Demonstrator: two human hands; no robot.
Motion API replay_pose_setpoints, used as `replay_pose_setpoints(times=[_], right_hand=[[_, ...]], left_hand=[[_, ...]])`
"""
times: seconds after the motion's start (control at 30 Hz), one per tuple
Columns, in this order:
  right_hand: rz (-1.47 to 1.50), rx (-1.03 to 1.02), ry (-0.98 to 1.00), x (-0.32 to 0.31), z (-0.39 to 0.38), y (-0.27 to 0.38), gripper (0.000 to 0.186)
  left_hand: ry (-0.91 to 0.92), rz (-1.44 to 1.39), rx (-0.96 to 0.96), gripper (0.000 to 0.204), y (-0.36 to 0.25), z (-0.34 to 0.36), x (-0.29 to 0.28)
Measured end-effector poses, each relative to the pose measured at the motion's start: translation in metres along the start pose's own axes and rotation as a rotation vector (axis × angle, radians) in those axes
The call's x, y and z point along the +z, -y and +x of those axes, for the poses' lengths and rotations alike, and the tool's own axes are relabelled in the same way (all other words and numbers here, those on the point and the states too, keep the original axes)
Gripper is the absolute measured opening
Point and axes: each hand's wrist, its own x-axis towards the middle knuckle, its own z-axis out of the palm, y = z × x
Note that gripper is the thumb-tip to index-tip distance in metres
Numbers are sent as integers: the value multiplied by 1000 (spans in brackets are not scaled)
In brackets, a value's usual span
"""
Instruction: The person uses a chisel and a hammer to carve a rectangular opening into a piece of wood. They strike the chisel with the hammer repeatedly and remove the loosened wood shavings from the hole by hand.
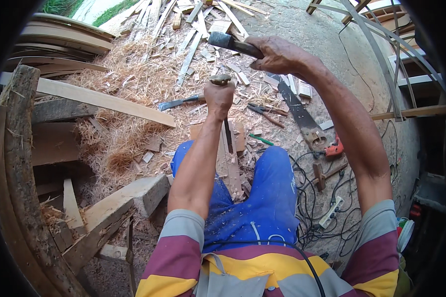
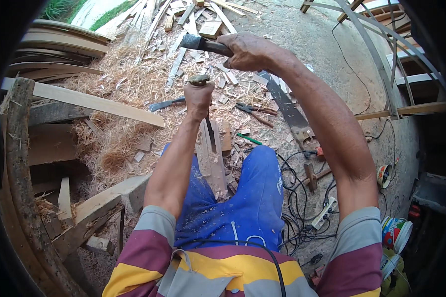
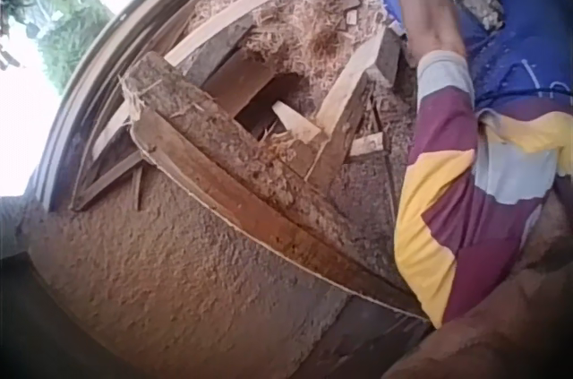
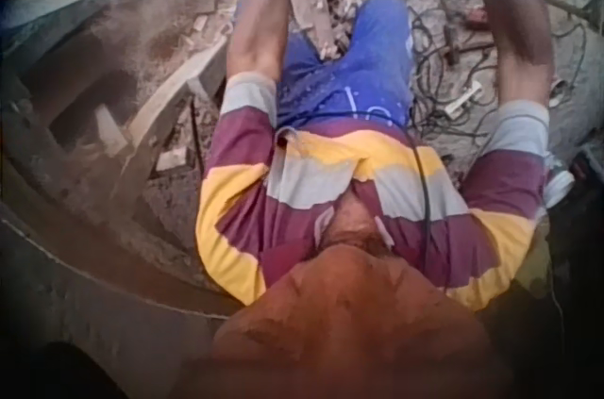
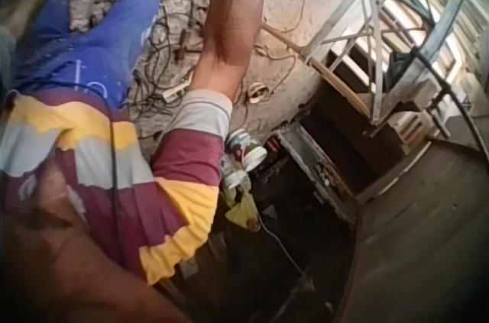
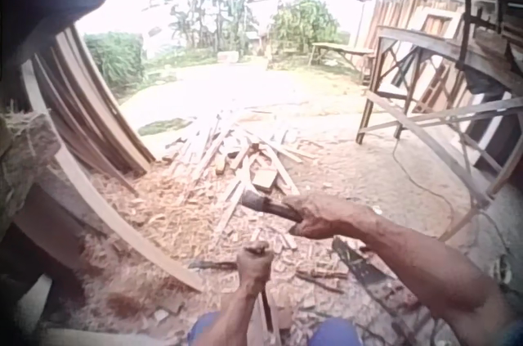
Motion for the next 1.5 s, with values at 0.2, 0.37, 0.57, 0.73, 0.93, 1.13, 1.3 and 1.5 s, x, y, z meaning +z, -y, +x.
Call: replay_pose_setpoints(times=[0.2, 0.37, 0.57, 0.73, 0.93, 1.13, 1.3, 1.5], right_hand=[[32, 165, -142, 32, 18, -4, 40], [217, 106, -72, 61, -25, 18, 33], [91, -34, -358, -3, 0, 3, 50], [-62, 72, 356, 38, 3, 2, 27], [102, 149, 209, 18, -23, -1, 27], [52, -14, -114, -7, 3, -15, 45], [137, 64, -217, 1, -5, -15, 43], [159, 61, -132, 18, 5, -22, 34]], left_hand=[[1, -6, 133, 11, 10, -5, 8], [27, -73, 196, 9, 2, -32, -5], [-21, -46, 14, 11, 13, -2, 4], [-60, 264, 74, 10, 10, 1, 2], [-46, 75, 267, 9, 2, -36, -1], [-4, 23, -55, 9, 25, 2, -2], [77, -32, -16, 10, -25, -8, -2], [54, -23, -133, 12, 10, -3, 2]])
